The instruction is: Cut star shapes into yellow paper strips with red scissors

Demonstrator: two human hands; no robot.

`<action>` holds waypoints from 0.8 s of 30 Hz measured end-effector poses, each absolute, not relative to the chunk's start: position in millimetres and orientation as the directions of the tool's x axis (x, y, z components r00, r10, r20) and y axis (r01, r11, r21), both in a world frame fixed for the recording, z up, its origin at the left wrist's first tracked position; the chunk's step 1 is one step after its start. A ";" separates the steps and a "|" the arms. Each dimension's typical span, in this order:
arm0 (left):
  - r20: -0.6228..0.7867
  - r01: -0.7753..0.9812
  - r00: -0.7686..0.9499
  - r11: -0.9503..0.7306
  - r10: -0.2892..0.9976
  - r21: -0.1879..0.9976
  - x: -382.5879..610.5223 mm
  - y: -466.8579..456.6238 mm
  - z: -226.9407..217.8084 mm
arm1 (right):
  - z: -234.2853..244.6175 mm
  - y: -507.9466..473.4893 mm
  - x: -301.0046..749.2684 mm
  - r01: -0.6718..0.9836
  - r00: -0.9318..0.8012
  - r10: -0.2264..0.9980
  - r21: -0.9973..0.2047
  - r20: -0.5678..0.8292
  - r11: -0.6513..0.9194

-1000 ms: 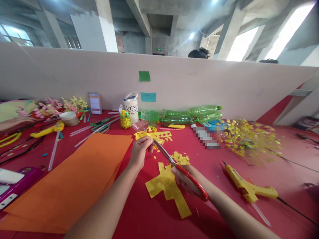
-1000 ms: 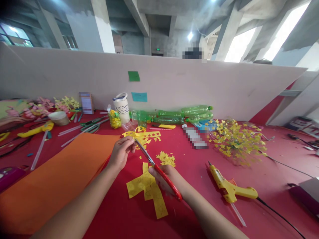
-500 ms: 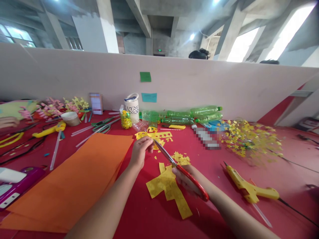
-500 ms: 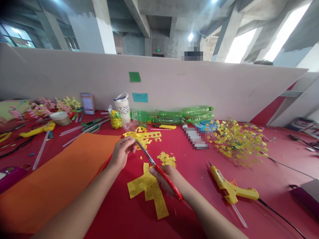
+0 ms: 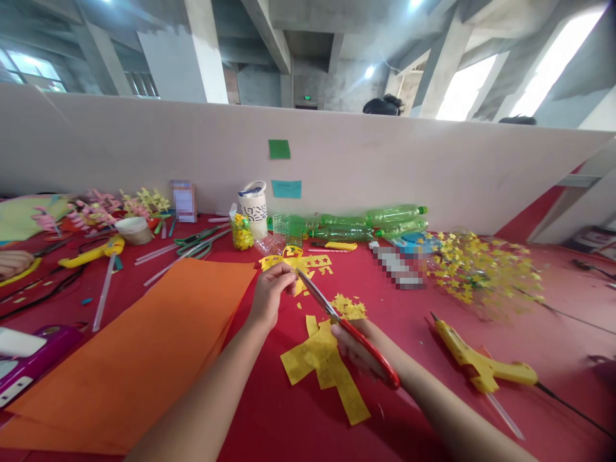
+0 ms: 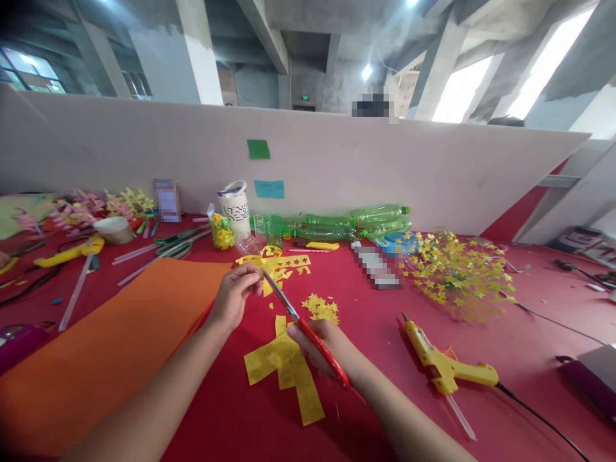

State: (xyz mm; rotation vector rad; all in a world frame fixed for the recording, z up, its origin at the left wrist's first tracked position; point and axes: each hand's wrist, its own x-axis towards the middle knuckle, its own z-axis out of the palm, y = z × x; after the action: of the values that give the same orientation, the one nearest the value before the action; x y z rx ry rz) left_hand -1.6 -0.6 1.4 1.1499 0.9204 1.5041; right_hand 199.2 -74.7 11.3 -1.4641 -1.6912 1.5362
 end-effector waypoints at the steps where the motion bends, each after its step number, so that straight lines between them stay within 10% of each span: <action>1: 0.212 -0.251 -0.056 -0.219 0.976 0.943 -0.9 -1.0 1.3 | 11.1 -74.8 199.5 0.397 -0.362 0.876 -0.903 -0.319 -0.164; 24: 0.320 -0.130 -0.032 -0.321 0.947 0.938 2.5 -4.8 6.3 | 13.1 -78.2 195.5 0.376 -0.358 0.884 -0.913 -0.301 -0.159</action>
State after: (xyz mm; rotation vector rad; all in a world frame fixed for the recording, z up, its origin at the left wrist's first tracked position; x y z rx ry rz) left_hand 2.5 -4.8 6.3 1.3340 0.9433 1.5134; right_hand 195.5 -78.2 13.1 -1.4285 -1.6719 1.5337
